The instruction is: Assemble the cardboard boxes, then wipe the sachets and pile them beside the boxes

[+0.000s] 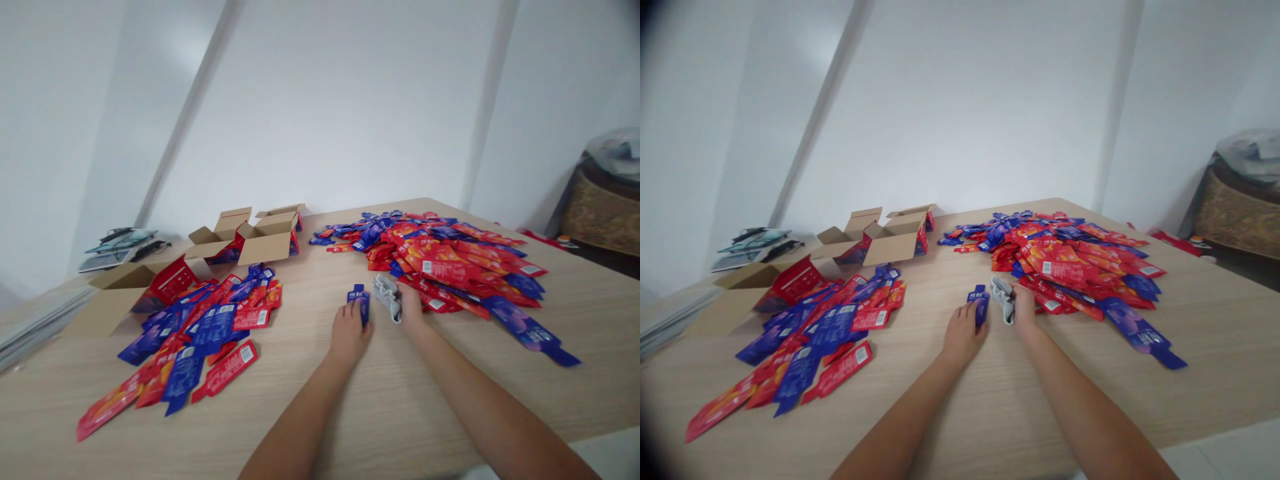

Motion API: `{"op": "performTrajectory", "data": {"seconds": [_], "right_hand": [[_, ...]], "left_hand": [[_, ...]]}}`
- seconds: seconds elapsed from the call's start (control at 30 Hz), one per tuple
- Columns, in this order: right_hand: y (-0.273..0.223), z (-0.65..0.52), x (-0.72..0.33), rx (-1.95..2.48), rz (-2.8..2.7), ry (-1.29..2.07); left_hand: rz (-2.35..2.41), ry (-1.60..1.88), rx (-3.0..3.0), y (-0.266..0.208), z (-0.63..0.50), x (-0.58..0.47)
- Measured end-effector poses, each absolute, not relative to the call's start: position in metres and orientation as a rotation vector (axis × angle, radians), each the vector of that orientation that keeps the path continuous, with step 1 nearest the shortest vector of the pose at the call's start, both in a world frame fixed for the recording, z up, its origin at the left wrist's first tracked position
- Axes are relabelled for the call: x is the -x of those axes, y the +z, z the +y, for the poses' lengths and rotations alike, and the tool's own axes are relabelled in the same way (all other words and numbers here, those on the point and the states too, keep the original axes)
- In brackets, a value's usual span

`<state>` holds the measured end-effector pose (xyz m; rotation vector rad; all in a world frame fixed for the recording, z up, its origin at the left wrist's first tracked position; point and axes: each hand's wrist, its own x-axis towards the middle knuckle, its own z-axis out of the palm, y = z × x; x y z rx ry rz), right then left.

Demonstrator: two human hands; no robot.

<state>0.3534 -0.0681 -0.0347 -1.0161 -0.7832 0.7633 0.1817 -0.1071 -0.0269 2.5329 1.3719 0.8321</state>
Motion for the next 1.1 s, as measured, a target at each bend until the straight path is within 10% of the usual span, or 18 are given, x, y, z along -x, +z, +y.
{"op": "performTrajectory", "data": {"seconds": [0.5, 0.83, 1.1], "right_hand": [[-0.030, -0.098, -0.281, 1.204, -2.063, 0.238], [-0.036, -0.081, -0.331, 1.852, -1.937, -0.079], [-0.036, -0.083, -0.334, 1.873, -1.861, -0.036]], "left_hand": [[1.267, 1.172, -1.703, -0.037, -0.063, -0.153], [1.221, 1.209, -1.066, -0.040, -0.066, -0.137], [1.063, 2.062, -0.641, -0.018, -0.043, -0.077]]}}
